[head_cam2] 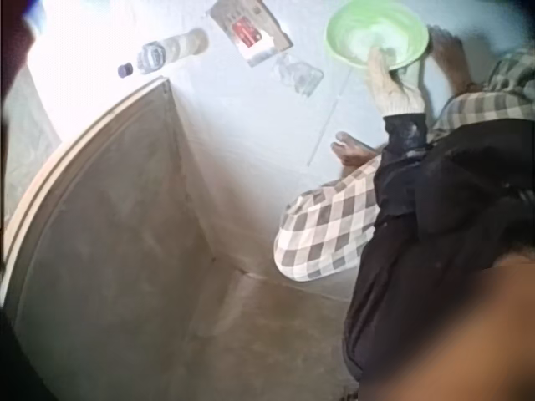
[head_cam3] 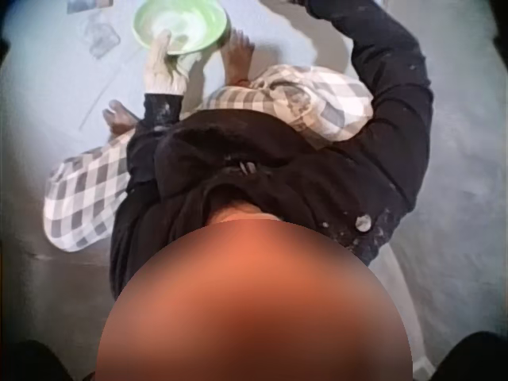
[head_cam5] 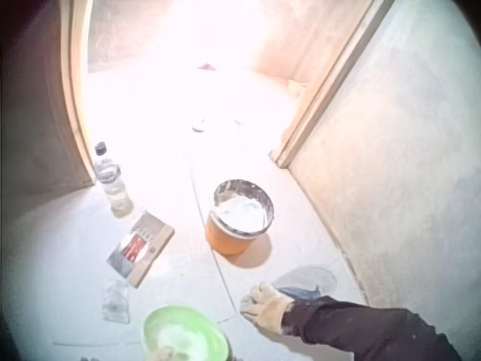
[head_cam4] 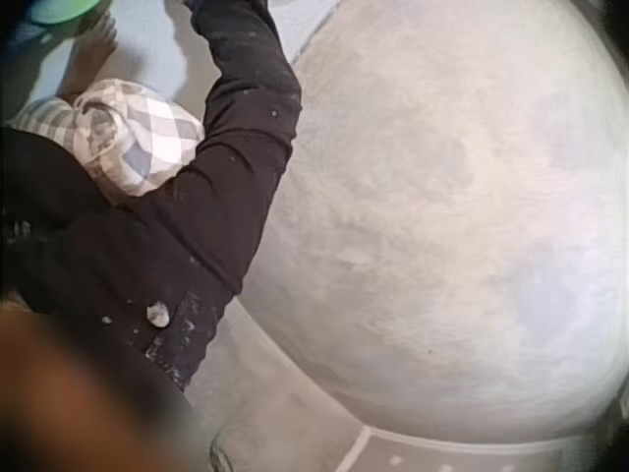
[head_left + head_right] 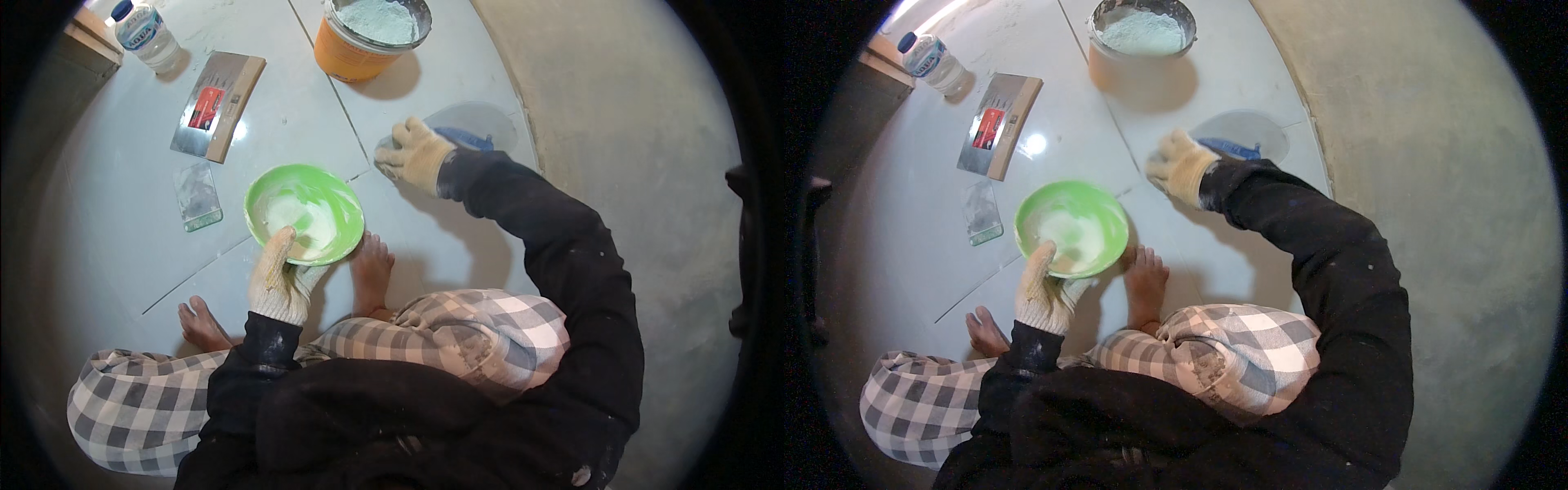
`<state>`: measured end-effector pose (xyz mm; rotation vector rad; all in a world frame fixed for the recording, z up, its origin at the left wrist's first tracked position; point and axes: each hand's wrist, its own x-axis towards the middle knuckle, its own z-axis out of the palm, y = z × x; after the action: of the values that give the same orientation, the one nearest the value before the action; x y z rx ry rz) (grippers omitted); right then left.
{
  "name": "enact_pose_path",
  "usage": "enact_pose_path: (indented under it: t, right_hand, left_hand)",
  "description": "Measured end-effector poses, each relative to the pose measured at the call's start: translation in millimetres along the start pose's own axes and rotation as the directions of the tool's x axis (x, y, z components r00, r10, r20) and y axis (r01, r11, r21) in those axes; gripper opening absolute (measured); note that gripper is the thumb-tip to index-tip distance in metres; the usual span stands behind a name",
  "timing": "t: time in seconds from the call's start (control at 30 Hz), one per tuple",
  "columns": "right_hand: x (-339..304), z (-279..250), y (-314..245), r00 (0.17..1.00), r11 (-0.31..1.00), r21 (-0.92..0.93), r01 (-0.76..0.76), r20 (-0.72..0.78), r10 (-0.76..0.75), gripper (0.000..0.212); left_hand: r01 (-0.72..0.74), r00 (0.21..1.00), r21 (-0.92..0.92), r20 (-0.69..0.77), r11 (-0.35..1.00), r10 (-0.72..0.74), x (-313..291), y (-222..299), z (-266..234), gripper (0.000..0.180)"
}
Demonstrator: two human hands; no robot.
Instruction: The person scoops white grout from a green bowl and applies it into the gaps between floor tiles using a small rubber float. They repeatedly smooth the grout along the tile seams and wipe excess material from the tile surfaces.
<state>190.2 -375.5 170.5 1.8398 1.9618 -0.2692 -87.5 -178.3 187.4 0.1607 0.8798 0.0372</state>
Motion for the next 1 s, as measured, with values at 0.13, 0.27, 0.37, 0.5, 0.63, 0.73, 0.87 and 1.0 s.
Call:
enact_pose_path:
  t: [0.13,0.27,0.37,0.5,0.63,0.73,0.87,1.0]
  right_hand:
    - [-26,13,8,0.955,0.965,0.145,-0.216,0.236,0.179,0.024]
    - [-58,23,53,0.722,0.886,0.111,-0.449,0.629,0.288,0.038]
    - [-63,28,76,0.526,0.715,0.129,-0.687,0.767,0.367,0.052]
    - [-50,25,69,0.687,0.694,0.329,-0.641,0.650,0.326,0.072]
    - [-28,8,49,0.873,0.758,0.472,-0.449,0.413,0.260,0.074]
    - [-16,-7,48,0.825,0.245,0.790,-0.562,0.557,0.096,0.071]
    - [-19,-21,35,0.867,-0.758,0.449,-0.473,0.389,-0.310,0.065]
    - [-22,-25,10,0.892,-0.826,0.380,-0.417,0.344,-0.292,0.066]
  left_hand:
    - [-0.031,0.999,0.018,-0.029,0.999,0.031,1,1,-2,0.046]
    - [-0.065,0.996,0.039,-0.064,0.997,0.067,4,5,-1,0.044]
    - [-0.081,0.995,0.074,-0.047,0.994,0.085,5,5,-3,0.041]
    - [-0.079,0.995,0.088,-0.052,0.993,0.084,5,4,-10,0.037]
    - [-0.067,0.992,0.190,-0.094,0.979,0.086,5,3,-10,0.039]
    - [-0.048,0.992,0.276,-0.099,0.960,0.078,6,2,-3,0.047]
    - [-0.041,0.987,0.354,-0.133,0.934,0.093,7,3,4,0.070]
    - [0.040,0.974,0.486,-0.212,0.873,0.073,28,14,-1,0.082]
